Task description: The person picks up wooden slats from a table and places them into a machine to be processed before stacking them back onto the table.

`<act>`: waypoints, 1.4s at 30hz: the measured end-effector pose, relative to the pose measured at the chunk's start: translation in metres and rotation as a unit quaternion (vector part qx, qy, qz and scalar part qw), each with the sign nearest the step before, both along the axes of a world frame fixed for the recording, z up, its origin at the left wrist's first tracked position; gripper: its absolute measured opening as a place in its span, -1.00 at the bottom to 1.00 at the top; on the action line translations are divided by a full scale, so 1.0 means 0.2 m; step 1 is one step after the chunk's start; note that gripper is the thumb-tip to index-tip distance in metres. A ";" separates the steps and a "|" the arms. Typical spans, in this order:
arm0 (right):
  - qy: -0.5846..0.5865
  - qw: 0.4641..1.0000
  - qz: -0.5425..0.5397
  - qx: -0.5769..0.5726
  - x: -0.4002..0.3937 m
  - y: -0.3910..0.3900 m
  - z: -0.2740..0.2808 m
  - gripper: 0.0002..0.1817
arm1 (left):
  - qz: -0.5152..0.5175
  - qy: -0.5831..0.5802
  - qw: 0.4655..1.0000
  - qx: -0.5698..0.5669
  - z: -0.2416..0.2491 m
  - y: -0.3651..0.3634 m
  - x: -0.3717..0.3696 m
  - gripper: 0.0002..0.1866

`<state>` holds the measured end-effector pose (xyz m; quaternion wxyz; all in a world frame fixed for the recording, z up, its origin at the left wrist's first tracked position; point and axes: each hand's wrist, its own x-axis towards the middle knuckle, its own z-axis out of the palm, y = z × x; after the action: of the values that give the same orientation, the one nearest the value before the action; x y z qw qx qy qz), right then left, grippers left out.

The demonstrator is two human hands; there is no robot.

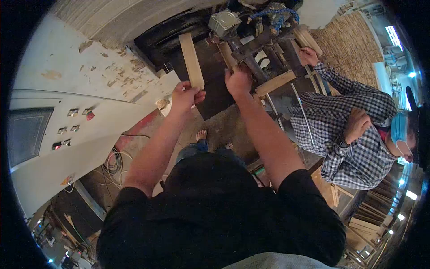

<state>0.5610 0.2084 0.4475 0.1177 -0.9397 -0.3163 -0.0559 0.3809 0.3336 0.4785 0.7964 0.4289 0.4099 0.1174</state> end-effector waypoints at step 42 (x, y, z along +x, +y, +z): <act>0.447 0.842 -0.164 0.254 -0.72 -1.74 0.04 -0.52 | -0.170 0.252 0.846 0.438 -0.12 -0.37 0.91 -0.47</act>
<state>0.4179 -0.1400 0.4551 0.4698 -0.8380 -0.0451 0.2739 0.5635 0.2595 0.4543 0.4020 0.8112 0.4233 0.0353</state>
